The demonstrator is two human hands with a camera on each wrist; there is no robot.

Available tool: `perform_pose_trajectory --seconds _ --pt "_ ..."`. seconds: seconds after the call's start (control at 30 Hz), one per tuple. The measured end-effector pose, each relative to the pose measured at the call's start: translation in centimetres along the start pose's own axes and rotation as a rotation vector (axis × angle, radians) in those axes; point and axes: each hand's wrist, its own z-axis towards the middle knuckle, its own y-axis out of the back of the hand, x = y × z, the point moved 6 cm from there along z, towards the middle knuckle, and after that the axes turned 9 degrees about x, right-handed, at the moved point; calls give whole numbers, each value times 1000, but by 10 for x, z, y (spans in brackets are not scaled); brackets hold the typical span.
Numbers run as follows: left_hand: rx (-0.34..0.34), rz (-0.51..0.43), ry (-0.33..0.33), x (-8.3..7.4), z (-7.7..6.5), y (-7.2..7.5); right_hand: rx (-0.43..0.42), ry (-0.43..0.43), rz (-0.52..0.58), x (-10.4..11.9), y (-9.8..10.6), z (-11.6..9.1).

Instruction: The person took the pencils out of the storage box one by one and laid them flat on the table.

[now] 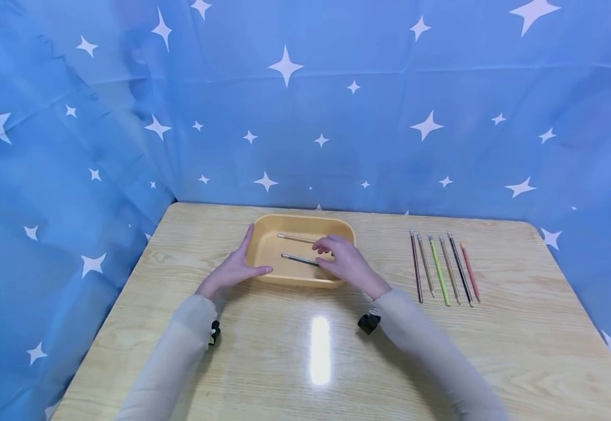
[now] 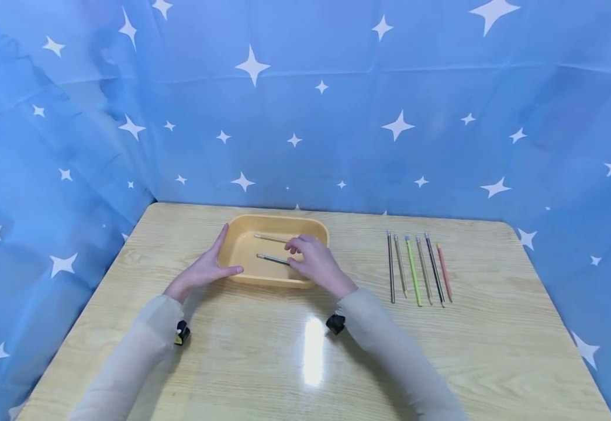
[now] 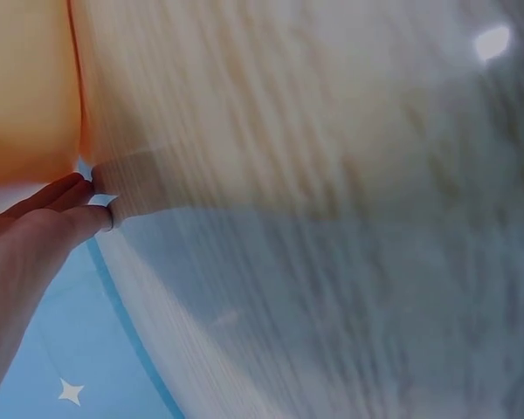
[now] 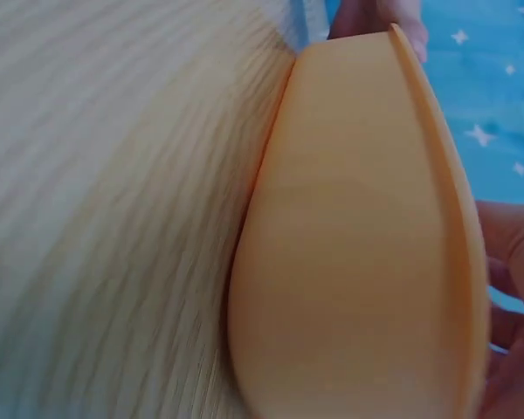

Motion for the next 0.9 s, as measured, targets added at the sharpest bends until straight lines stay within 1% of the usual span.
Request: perform_pose_trajectory --seconds 0.1,0.17,0.3,0.43,0.53,0.6,0.67,0.77,0.83,0.87,0.9 --pt "14 4 18 -1 1 -2 59 -18 28 -1 -9 12" --pt "17 1 28 -1 1 -4 93 -30 67 -3 -15 18" --pt "11 -5 16 -2 0 -5 143 -66 164 -8 -24 24" --pt "7 -1 5 -3 1 -6 197 -138 246 -14 -31 28" --pt "5 1 14 -3 1 -6 235 -179 257 -18 -38 31" --pt "6 3 9 -3 1 -6 249 -184 216 -20 -42 34" --pt "13 -2 17 -13 -4 -6 250 -173 156 -21 -45 36" --pt "26 -10 11 -32 -13 -5 236 -153 120 -22 -45 39" --pt "35 -10 21 -43 -18 -4 229 -142 168 -22 -44 39" --pt "36 -8 19 -45 -19 -3 226 -137 201 -23 -43 40" --pt "37 -10 17 -43 -18 -3 224 -128 233 -23 -43 40"
